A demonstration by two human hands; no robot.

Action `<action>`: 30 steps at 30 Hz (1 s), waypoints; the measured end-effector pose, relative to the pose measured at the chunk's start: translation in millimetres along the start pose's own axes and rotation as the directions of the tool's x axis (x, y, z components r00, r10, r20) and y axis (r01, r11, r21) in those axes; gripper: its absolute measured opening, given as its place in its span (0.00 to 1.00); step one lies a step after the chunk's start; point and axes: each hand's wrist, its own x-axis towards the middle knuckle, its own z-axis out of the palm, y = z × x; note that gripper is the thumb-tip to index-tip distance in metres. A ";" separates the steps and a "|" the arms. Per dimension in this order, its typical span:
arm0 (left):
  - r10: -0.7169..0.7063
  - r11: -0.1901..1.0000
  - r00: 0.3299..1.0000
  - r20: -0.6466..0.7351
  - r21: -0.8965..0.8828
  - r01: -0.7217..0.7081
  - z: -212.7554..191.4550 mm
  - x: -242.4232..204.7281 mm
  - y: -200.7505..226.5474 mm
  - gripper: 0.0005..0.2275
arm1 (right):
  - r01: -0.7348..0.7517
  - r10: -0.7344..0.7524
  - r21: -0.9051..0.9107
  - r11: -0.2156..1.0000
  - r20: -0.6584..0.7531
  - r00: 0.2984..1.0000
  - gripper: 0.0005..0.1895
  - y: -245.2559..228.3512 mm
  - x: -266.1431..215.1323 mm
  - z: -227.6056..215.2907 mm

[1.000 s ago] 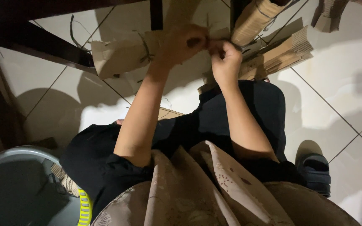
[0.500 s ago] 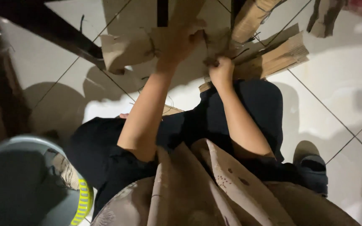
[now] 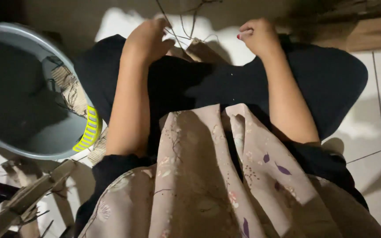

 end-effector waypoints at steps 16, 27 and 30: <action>-0.402 0.908 0.869 0.289 0.001 0.420 -2.0 24.4 -3.8 0.25 | 0.011 -0.011 0.006 1.000 -0.030 0.999 0.24 -68.0 44.4 129.9; -0.227 0.973 0.971 0.073 -0.016 0.228 29.9 49.9 -34.9 0.24 | -0.709 0.704 0.042 0.704 0.094 0.704 0.16 94.2 124.7 179.1; -0.271 0.958 0.959 0.083 -0.075 0.277 27.9 50.7 -35.6 0.27 | 0.064 -0.395 -0.618 0.783 -0.416 0.819 0.14 29.8 82.9 130.2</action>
